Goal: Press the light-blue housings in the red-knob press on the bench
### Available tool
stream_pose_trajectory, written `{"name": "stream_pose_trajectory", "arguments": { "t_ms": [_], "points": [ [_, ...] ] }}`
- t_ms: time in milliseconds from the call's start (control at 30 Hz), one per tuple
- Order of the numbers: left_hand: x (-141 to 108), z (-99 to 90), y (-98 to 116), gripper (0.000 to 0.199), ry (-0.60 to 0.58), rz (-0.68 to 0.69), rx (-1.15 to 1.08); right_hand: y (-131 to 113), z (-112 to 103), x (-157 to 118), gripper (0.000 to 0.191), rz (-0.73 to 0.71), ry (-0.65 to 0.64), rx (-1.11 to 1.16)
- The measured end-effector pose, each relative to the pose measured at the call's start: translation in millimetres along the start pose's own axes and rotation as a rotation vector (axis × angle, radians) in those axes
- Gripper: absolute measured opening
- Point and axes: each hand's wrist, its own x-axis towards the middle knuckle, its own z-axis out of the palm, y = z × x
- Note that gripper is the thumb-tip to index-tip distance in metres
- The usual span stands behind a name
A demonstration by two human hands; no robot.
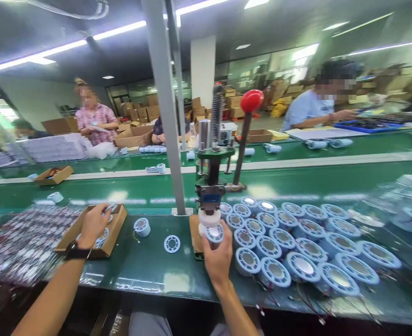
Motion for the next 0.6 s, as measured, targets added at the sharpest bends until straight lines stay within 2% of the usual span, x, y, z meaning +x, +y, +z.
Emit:
{"name": "stream_pose_trajectory", "arguments": {
  "t_ms": [67, 133, 200, 267, 333, 400, 467, 533, 600],
  "points": [
    [-25, 21.8, 32, 0.034, 0.029, 0.154, -0.098, -9, -14, -13, 0.047, -0.134, -0.043, -0.008],
    [-56, 54.3, 59, 0.034, 0.016, 0.363, -0.204, -21, -28, -21, 0.037, -0.234, -0.127, -0.017],
    [-81, 89.8, 75, 0.037, -0.019, 0.500, -0.246, -29, -44, -22, 0.032, -0.275, -0.174, -0.046],
    [-95, 120.6, 80, 0.040, -0.049, 0.544, -0.248, -29, -66, -14, 0.029, -0.276, -0.113, -0.127],
    [-98, 140.3, 79, 0.042, -0.071, 0.537, -0.256, -17, -99, -1, 0.025, -0.258, 0.080, -0.257],
    [-95, 146.5, 77, 0.044, -0.092, 0.516, -0.274, 7, -139, 18, 0.026, -0.195, 0.340, -0.397],
    [-92, 141.8, 78, 0.045, -0.101, 0.476, -0.281, 40, -182, 42, 0.034, -0.040, 0.570, -0.522],
    [-92, 131.8, 83, 0.043, -0.104, 0.418, -0.283, 74, -216, 66, 0.041, 0.189, 0.678, -0.611],
    [-94, 121.9, 90, 0.038, -0.101, 0.349, -0.287, 102, -238, 88, 0.041, 0.350, 0.674, -0.619]
  ]
}}
